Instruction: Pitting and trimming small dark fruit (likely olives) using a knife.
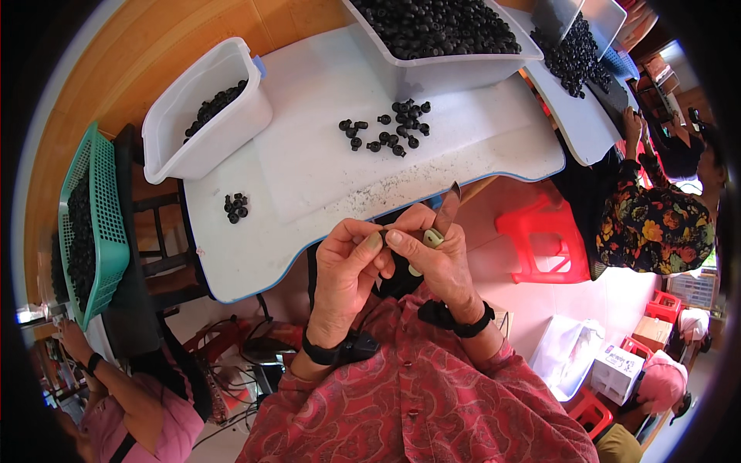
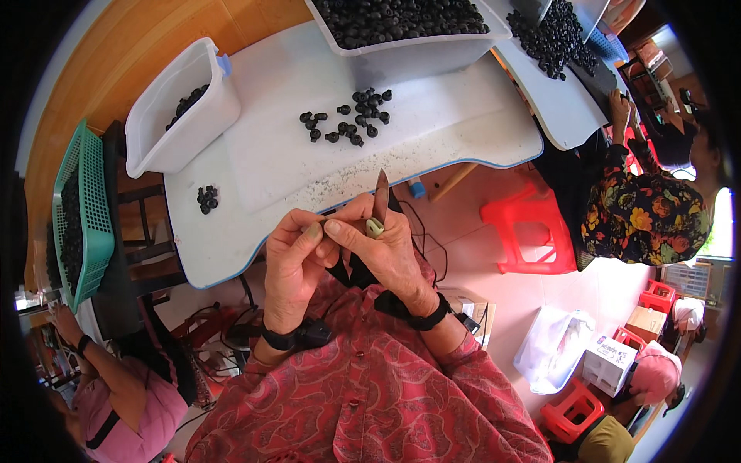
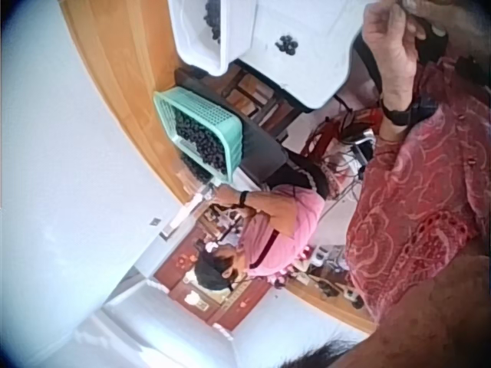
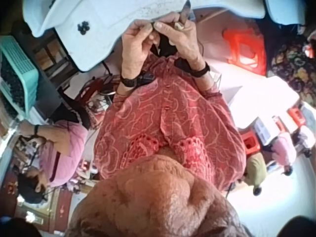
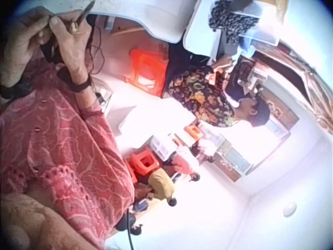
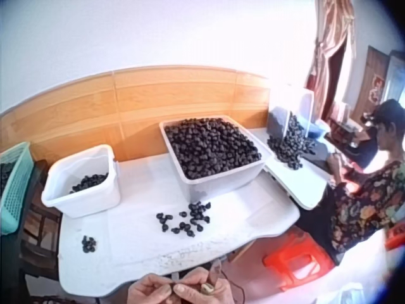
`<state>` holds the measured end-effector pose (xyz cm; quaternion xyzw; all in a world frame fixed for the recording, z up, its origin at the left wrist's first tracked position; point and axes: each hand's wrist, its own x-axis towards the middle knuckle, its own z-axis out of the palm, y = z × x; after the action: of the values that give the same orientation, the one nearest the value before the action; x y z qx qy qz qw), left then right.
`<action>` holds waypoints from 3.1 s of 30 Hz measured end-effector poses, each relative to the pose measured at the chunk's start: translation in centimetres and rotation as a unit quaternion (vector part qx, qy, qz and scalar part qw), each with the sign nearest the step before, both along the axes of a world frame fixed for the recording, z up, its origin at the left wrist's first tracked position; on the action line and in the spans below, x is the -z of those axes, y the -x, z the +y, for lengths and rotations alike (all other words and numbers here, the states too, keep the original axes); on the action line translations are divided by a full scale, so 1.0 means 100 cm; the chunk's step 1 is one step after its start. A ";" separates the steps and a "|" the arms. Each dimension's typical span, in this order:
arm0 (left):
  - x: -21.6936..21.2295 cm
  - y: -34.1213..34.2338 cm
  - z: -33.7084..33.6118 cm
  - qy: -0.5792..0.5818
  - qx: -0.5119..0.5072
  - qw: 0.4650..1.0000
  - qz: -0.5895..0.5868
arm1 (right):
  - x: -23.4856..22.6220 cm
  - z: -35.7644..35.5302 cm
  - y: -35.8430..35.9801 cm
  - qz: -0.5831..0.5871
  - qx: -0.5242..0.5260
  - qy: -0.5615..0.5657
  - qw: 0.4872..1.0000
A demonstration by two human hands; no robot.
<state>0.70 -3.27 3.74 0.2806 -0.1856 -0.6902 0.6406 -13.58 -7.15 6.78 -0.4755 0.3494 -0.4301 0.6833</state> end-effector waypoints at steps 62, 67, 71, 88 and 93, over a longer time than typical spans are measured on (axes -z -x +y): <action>0.023 -0.043 -0.137 0.064 -0.063 0.621 -0.779 | 0.022 0.004 -0.002 0.129 0.050 -0.059 0.989; 0.024 -0.043 -0.131 0.040 -0.059 0.621 -0.780 | 0.010 0.005 -0.003 0.094 0.033 -0.082 0.992; 0.019 -0.047 -0.110 0.042 -0.032 0.868 -0.493 | 0.019 0.003 -0.001 0.100 0.048 -0.070 0.991; 0.000 -0.006 -0.016 0.011 0.034 0.990 -0.134 | 0.008 0.012 -0.004 -0.018 0.103 -0.045 0.993; -0.004 0.000 -0.009 0.015 0.026 0.983 -0.182 | 0.000 0.011 0.006 -0.028 0.068 -0.047 0.996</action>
<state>0.70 -4.19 4.14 0.3864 -0.3168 -0.6416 0.5820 -14.17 -6.07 6.76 -0.4055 0.3814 -0.4720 0.6836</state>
